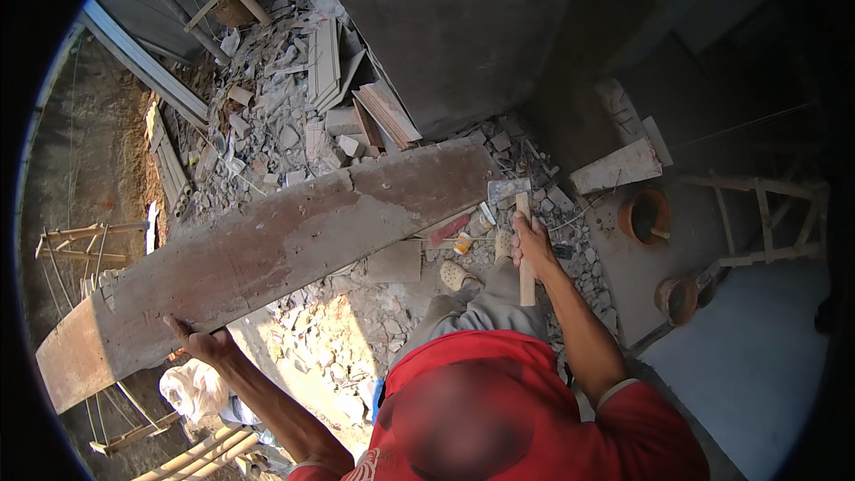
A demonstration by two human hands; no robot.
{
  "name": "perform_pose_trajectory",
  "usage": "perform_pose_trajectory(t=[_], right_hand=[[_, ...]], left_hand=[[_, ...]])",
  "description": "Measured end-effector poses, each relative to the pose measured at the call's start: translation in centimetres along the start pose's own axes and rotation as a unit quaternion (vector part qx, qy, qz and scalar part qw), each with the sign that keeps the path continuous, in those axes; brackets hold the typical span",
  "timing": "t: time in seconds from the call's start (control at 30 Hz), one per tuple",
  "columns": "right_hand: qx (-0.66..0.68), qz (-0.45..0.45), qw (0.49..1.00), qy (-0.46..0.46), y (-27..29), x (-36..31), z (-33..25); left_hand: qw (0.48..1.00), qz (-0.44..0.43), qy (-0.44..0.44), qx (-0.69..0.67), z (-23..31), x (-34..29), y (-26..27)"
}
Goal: The person sits on the floor and uses a hammer to repeatedly strike a large rectangular tile, then walks to another area to pick up a second tile and continues hammering it. The tiles are handled one at a time and struck multiple times on their surfaces.
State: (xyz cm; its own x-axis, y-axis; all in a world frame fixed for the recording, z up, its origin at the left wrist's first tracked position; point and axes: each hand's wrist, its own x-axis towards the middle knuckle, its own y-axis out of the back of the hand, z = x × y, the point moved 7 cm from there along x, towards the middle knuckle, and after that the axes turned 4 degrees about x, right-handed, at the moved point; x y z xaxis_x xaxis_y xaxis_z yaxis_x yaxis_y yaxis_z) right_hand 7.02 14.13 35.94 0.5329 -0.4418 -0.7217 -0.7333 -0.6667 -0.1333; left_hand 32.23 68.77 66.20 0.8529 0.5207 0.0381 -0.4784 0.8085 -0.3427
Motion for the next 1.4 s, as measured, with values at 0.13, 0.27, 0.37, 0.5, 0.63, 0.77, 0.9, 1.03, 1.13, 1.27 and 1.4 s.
perform_pose_trajectory(t=[0.13,0.27,0.37,0.5,0.63,0.77,0.9,1.03,1.13,1.27,1.4], right_hand=[[-0.008,-0.004,0.999,0.038,-0.7,1.1,-1.3],[-0.034,-0.061,0.997,0.043,-6.5,-2.3,-2.7],[-0.145,-0.229,0.947,0.170,-14.4,-7.9,-3.6],[-0.155,-0.170,0.954,0.194,-13.5,-7.0,-4.8],[-0.042,0.001,0.998,0.043,-6.0,-1.4,-5.4],[-0.075,-0.153,0.982,0.081,-10.9,-4.2,-5.2],[-0.200,-0.170,0.892,0.368,-15.6,-8.6,-7.1],[-0.111,-0.075,0.983,0.127,-7.4,-0.3,-5.0],[-0.045,0.085,0.994,0.056,1.1,6.1,-4.5],[0.025,0.048,0.996,0.075,3.0,8.0,-3.9],[-0.004,0.059,0.993,0.097,2.5,5.5,-5.5]], left_hand=[[0.999,-0.006,0.015,-0.032,1.8,-0.5,-1.4],[0.998,0.004,0.034,-0.056,2.3,-0.4,-2.3],[0.998,-0.010,0.021,-0.060,2.3,-0.3,-3.2],[0.997,-0.036,0.026,-0.057,2.9,-0.4,-4.0],[0.998,0.007,0.018,-0.055,4.3,-0.3,-2.9],[0.997,-0.007,0.024,-0.079,3.9,-0.1,-3.1],[0.998,0.014,0.024,-0.062,3.6,0.5,-3.0],[0.997,0.015,0.021,-0.068,5.3,1.8,-1.7],[0.998,0.006,0.012,-0.064,7.1,3.0,0.0],[0.998,0.045,-0.009,-0.042,9.1,4.5,2.2],[0.997,0.061,-0.023,-0.033,11.0,5.7,3.4]])
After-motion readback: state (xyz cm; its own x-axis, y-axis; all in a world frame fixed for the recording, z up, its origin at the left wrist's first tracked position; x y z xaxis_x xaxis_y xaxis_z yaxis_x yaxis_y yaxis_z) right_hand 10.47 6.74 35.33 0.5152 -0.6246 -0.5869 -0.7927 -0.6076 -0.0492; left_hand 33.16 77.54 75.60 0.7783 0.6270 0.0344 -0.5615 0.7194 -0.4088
